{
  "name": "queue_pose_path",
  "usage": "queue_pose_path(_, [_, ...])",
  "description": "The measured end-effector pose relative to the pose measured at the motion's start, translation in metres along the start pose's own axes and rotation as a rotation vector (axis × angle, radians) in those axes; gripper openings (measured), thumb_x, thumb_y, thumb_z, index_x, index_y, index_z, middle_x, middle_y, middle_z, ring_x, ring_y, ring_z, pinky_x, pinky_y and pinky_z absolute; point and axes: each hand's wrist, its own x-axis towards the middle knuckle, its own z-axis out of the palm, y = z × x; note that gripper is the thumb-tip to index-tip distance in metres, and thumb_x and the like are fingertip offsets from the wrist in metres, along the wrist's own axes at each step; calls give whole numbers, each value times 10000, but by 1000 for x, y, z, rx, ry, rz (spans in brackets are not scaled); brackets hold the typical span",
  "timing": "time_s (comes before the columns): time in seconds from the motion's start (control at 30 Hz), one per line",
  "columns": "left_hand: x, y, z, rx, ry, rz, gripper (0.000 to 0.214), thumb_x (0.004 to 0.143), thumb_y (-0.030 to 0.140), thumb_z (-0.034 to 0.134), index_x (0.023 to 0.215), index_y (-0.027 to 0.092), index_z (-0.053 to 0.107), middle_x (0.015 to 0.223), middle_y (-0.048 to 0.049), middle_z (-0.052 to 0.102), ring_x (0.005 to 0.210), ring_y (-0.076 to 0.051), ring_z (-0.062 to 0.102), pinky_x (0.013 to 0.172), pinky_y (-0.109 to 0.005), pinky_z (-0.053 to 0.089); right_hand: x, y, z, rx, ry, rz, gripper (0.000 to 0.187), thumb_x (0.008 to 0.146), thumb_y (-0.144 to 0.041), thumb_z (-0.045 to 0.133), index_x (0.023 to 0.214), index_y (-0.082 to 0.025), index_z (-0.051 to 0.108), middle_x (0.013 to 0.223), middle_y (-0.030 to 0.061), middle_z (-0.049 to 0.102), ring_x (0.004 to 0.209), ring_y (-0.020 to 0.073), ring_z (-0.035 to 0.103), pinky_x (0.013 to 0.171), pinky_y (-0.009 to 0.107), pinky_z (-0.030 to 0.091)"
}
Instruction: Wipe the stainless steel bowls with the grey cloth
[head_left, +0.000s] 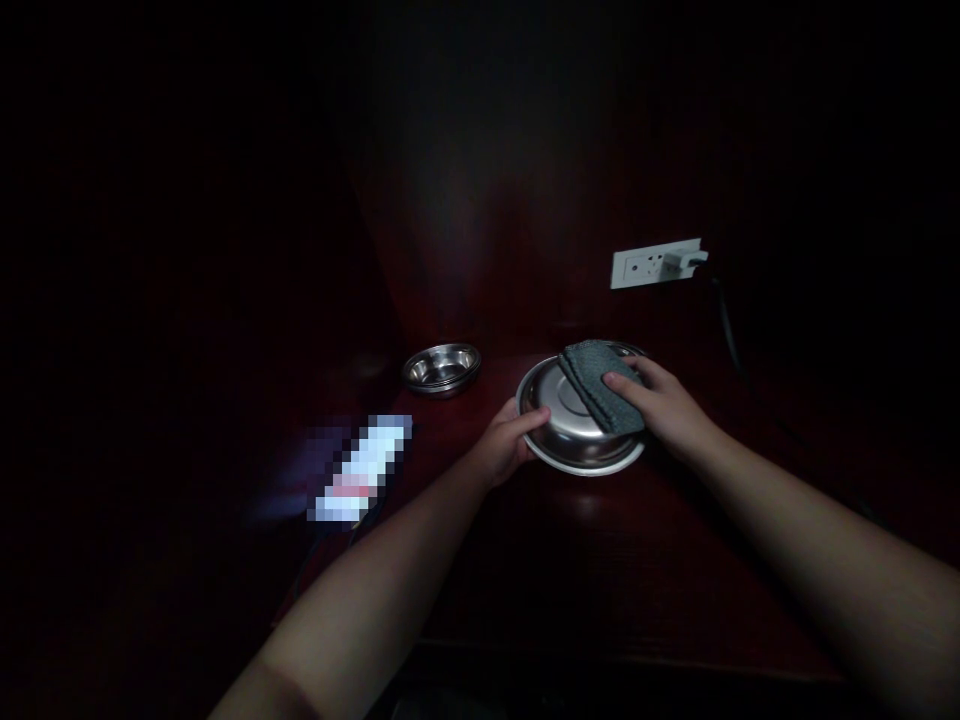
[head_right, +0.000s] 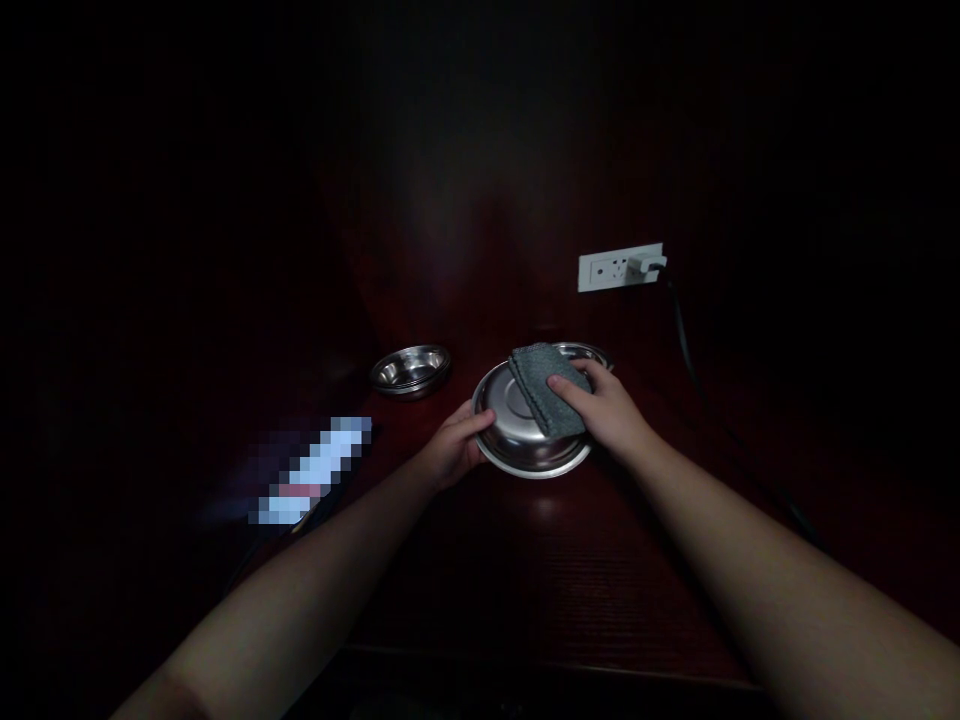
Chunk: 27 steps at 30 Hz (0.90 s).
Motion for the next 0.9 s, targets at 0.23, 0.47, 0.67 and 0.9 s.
queue_pose_path(0.23, [0, 4, 2, -29, 1, 38, 425, 691, 239, 685, 1093, 159, 570, 989, -104, 673, 848, -221, 652, 757, -352, 514, 0, 2, 1, 28, -30, 14, 410, 659, -502, 690, 949, -225, 603, 883, 33, 648, 769, 209, 614, 683, 343, 491])
queue_pose_path(0.47, [2, 5, 2, -90, 16, 83, 382, 672, 208, 698, 1037, 135, 612, 970, -93, 687, 898, -211, 645, 892, -355, 458, -4, -4, 3, 26, -33, -7, 396, 661, -496, 686, 927, -213, 610, 844, 28, 656, 749, 206, 613, 665, 336, 490])
queue_pose_path(0.67, [1, 7, 3, -110, 44, 67, 321, 684, 211, 690, 989, 135, 627, 928, -82, 695, 888, -208, 649, 874, -343, 463, -5, -5, 3, 44, -36, -41, 356, 668, -483, 685, 892, -215, 616, 838, 21, 650, 734, 198, 608, 651, 322, 479])
queue_pose_path(0.9, [1, 4, 2, -138, 45, 44, 337, 697, 203, 682, 1022, 140, 617, 936, -70, 690, 878, -184, 647, 867, -310, 468, -3, -2, 2, 59, -44, -34, 335, 681, -474, 678, 888, -217, 621, 799, 9, 635, 709, 186, 590, 634, 305, 456])
